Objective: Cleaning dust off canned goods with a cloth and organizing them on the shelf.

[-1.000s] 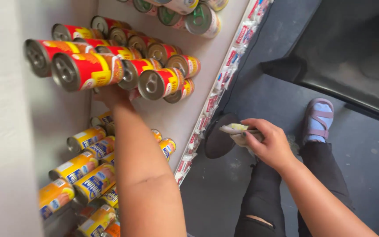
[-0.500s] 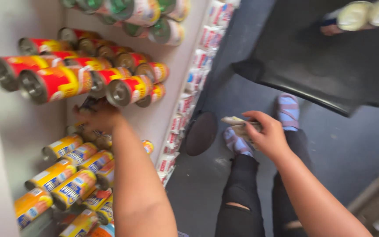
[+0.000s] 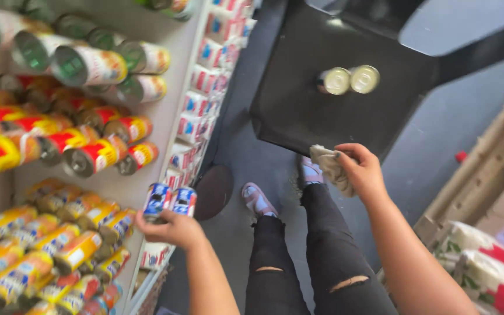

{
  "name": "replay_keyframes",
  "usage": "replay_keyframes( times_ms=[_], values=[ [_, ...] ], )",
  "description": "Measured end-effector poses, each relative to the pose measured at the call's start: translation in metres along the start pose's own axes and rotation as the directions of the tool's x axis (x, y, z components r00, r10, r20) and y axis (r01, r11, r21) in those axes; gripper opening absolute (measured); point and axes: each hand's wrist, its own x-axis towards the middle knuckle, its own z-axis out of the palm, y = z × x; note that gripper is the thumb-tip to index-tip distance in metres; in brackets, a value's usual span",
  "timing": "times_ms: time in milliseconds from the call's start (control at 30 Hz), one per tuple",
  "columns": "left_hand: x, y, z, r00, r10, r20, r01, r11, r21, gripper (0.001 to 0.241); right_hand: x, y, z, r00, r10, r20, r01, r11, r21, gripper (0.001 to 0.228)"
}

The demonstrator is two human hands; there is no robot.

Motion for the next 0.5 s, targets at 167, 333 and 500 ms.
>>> replay_keyframes(
  times_ms=[167, 333, 500],
  values=[
    [-0.076, 0.062, 0.003, 0.868, 0.276, 0.412, -0.316, 0.948, 0.032, 0.051, 0.02, -0.003, -0.01, 1.0, -0.003, 0.011, 0.002, 0.988, 0.157, 0.022],
    [-0.18, 0.145, 0.084, 0.587, 0.382, 0.713, -0.347, 0.915, -0.204, 0.054, 0.046, -0.004, -0.029, 0.932, -0.131, -0.337, 0.189, 0.971, 0.146, 0.025],
    [-0.257, 0.183, 0.17, 0.338, 0.524, 0.782, -0.496, 0.805, -0.325, 0.055, 0.072, -0.005, -0.048, 0.79, -0.416, -0.45, 0.338, 0.908, -0.245, 0.034]
  ],
)
